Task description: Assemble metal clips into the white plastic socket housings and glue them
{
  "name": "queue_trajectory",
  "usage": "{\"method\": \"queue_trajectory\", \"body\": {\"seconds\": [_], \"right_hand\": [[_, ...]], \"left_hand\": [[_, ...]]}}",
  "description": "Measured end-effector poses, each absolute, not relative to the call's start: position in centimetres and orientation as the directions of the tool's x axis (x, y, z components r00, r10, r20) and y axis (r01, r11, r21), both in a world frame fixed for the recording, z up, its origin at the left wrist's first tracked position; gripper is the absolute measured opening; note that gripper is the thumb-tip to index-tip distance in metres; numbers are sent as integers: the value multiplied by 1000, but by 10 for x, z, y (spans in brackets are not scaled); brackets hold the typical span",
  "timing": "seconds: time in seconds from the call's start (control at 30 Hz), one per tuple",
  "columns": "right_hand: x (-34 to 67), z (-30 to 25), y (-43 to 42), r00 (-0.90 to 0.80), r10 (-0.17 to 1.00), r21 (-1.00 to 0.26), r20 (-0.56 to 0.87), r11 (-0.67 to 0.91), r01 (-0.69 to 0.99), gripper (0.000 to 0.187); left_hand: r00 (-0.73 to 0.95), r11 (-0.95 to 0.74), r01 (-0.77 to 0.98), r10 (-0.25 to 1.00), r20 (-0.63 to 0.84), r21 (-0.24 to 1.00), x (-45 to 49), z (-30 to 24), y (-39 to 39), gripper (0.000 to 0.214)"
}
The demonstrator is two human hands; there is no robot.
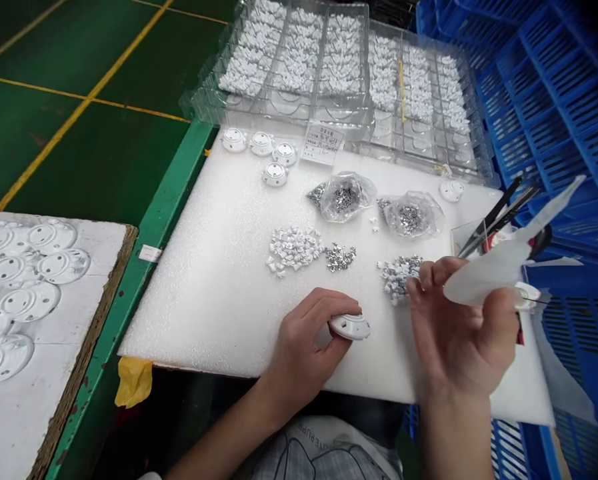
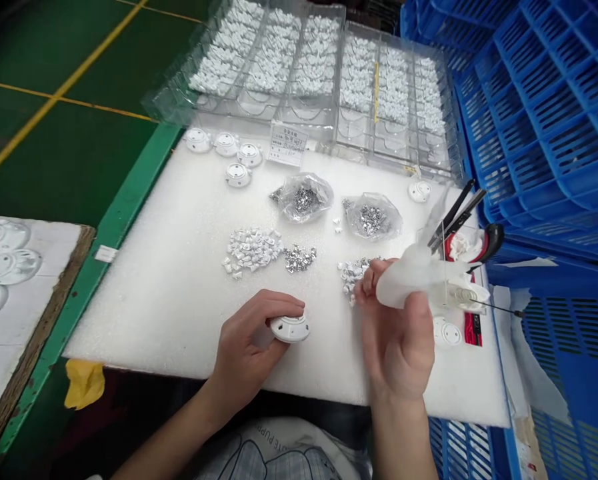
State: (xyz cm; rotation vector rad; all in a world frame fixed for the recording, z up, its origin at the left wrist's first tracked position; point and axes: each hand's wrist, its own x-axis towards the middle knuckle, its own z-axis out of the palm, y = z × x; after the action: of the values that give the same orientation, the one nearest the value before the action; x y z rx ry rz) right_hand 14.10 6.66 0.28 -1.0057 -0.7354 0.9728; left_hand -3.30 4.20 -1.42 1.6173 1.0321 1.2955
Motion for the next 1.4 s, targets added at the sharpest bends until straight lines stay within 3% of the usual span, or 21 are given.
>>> {"method": "queue_trajectory", "body": {"seconds": [0.13, 0.23, 0.37, 0.5, 0.63, 0.73, 0.87, 0.93, 1.0, 1.13, 1.27, 1.4], "right_hand": [[152, 2, 63, 432, 885, -973, 174, 222, -63, 31], [165, 6, 70, 351, 907, -967, 233, 178, 183, 27], [172, 13, 94, 71, 967, -829, 244, 170, 532, 23], [163, 11, 116, -74, 968, -677, 240, 222, 702, 21], [157, 0, 122, 11, 987, -624, 161, 93, 776, 23], [160, -1, 120, 12, 988, -601, 153, 83, 795, 27], [166, 17, 102, 11, 947, -537, 321, 172, 826, 33], [162, 26, 89, 13, 898, -488, 440, 227, 843, 19], [154, 29, 82, -106, 876, -443, 471, 339, 830, 3], [132, 18, 87, -406, 820, -349, 405, 548, 760, 8], [122, 7, 101, -514, 778, -207, 362, 605, 769, 8], [122, 1, 107, -550, 764, -156, 339, 622, 768, 9]], "left_hand": [[34, -270, 31, 962, 269, 962, -36, -16, 42, 21], [-39, -237, -24, 971, 236, 971, -38, -18, 41, 17], [-19, -254, -45, 967, 253, 966, -39, -19, 39, 19], [-8, -266, -68, 964, 266, 962, -40, -18, 39, 21], [-13, -240, -93, 971, 240, 966, -40, -18, 39, 21], [-12, -244, -102, 970, 244, 964, -40, -18, 38, 23], [-13, -243, -121, 970, 243, 962, -40, -19, 38, 23], [-22, -244, -137, 970, 243, 960, -39, -20, 38, 22], [-30, -254, -150, 967, 252, 955, -39, -21, 37, 20], [-37, -284, -161, 959, 282, 945, -40, -22, 38, 20], [-56, -287, -174, 958, 282, 942, -41, -21, 37, 22], [-55, -285, -183, 959, 279, 941, -41, -21, 36, 20]]}}
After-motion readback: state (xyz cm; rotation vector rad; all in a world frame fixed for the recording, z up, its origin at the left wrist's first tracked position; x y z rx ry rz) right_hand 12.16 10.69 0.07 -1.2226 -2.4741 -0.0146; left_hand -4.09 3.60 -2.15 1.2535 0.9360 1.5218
